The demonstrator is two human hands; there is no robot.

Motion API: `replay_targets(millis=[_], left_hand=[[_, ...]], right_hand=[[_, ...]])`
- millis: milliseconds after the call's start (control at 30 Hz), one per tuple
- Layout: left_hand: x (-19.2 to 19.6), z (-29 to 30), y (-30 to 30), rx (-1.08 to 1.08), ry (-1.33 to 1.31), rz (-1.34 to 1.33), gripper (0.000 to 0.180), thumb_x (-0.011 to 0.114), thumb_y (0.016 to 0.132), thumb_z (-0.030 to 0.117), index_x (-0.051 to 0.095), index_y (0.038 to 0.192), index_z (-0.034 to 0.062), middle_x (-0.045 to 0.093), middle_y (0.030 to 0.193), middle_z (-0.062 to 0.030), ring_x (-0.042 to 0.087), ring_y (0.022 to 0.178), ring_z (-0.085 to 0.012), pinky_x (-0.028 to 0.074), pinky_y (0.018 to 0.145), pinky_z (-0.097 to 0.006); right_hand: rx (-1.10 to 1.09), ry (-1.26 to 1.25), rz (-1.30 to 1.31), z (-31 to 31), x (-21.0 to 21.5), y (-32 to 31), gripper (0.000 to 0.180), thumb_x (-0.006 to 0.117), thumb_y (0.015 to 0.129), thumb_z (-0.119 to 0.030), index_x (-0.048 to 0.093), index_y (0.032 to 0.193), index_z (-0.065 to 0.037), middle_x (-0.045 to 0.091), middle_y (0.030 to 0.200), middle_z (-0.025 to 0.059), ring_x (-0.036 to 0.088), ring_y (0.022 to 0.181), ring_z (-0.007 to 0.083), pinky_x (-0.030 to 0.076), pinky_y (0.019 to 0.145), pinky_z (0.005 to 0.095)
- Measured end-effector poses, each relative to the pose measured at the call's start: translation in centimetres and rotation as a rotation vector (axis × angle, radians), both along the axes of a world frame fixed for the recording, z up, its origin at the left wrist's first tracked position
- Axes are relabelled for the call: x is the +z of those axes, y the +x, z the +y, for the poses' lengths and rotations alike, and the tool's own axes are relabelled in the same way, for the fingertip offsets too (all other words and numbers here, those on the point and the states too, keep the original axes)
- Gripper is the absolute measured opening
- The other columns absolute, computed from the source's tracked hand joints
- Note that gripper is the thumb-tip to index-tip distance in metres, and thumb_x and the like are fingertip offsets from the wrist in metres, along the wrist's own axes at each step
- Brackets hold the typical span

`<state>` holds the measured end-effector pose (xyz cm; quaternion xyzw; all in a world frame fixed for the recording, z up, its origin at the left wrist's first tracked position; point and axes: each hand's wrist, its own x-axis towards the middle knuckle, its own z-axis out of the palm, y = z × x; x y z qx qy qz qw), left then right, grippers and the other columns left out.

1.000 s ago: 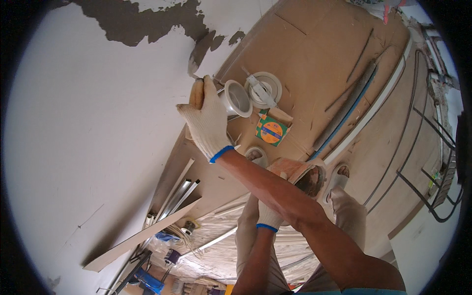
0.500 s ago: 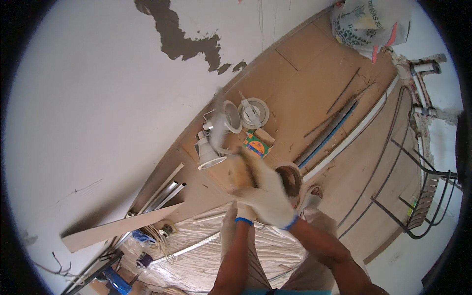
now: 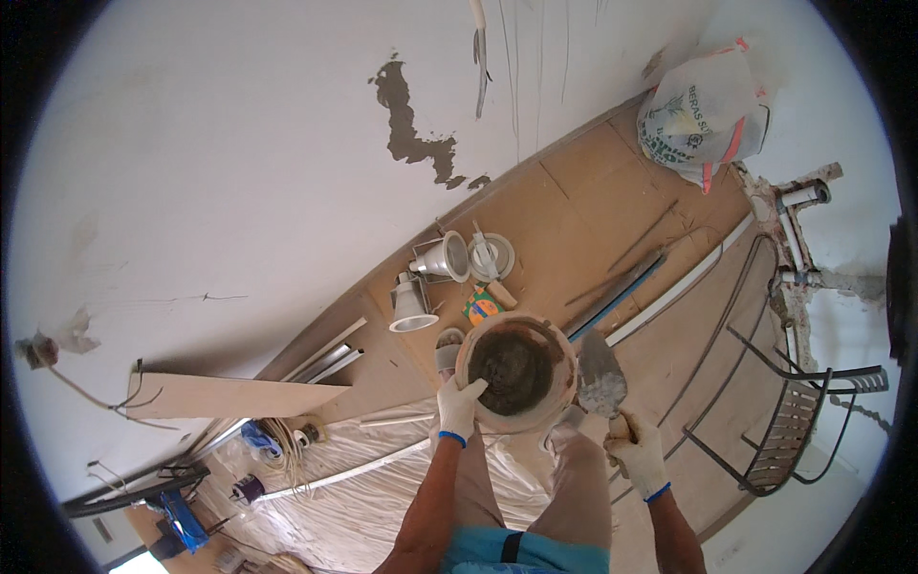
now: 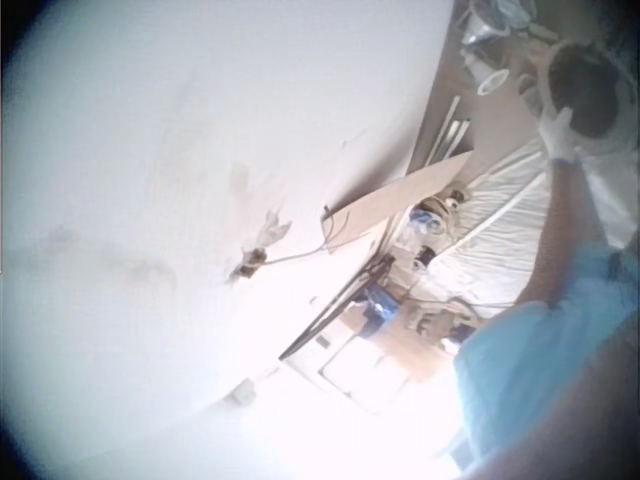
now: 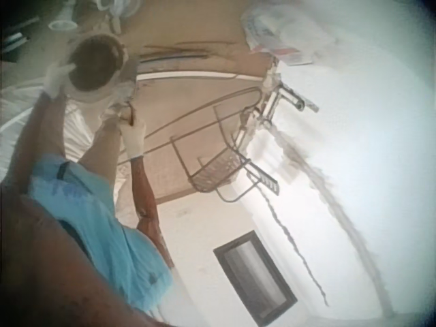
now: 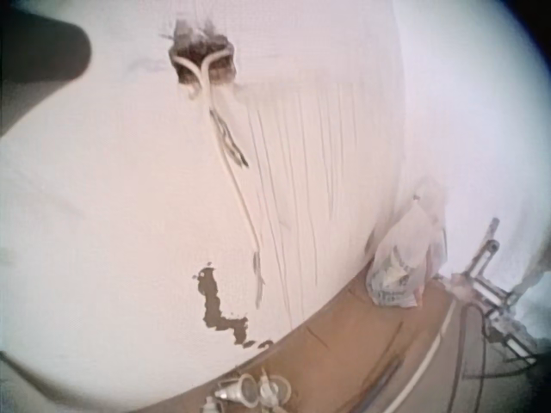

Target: The person scoops plaster from a bucket using a trowel and applies it to a damaged section of a white wall. They repeatedly smooth the plaster over the hole to fill the gap, working on a specific area near the floor.

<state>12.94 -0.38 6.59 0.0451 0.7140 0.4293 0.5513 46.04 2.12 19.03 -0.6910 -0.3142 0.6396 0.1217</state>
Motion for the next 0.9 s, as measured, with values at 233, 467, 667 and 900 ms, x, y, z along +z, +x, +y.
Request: replay_targets(millis=[233, 467, 667, 900], left_hand=[[4.3, -3.1, -0.6, 0.077, 0.064, -0.012, 0.040, 0.077, 0.086, 0.006, 0.070, 0.122, -0.0078, 0.074, 0.111, -0.0120, 0.070, 0.095, -0.0182, 0.057, 0.085, -0.034], [8.6, -7.3, -4.8, 0.209, 0.065, -0.023, 0.043, 0.076, 0.087, 0.004, 0.067, 0.128, -0.0065, 0.072, 0.116, -0.0101, 0.069, 0.100, -0.0196, 0.057, 0.089, -0.035], [10.9, -12.6, -9.2, 0.391, 0.080, -0.004, 0.048, 0.075, 0.086, 0.002, 0.064, 0.132, -0.0062, 0.071, 0.123, -0.0114, 0.068, 0.105, -0.0213, 0.055, 0.093, -0.035], [11.6, -20.4, -12.8, 0.541, 0.081, 0.169, 0.050, 0.071, 0.086, 0.003, 0.063, 0.135, -0.0053, 0.070, 0.124, -0.0131, 0.070, 0.107, -0.0253, 0.057, 0.093, -0.038]], right_hand=[[0.338, 0.232, 0.013, 1.3, 2.2, -1.4, 0.057, 0.070, 0.083, -0.005, 0.063, 0.139, 0.001, 0.074, 0.111, 0.0191, 0.073, 0.101, 0.0227, 0.055, 0.089, 0.0347], [0.270, 0.588, 0.092, 8.4, 5.6, -9.2, 0.053, 0.073, 0.083, -0.008, 0.062, 0.134, 0.002, 0.073, 0.115, 0.0203, 0.072, 0.106, 0.0275, 0.054, 0.092, 0.0359], [0.414, 0.781, -0.039, 14.2, 2.6, -16.6, 0.049, 0.080, 0.077, -0.011, 0.063, 0.121, 0.000, 0.071, 0.104, 0.0192, 0.071, 0.095, 0.0301, 0.055, 0.085, 0.0365], [0.251, 1.005, 0.029, 19.1, -1.6, -24.8, 0.032, 0.080, 0.081, -0.017, 0.064, 0.107, -0.006, 0.070, 0.086, 0.0138, 0.070, 0.079, 0.0336, 0.056, 0.075, 0.0404]])
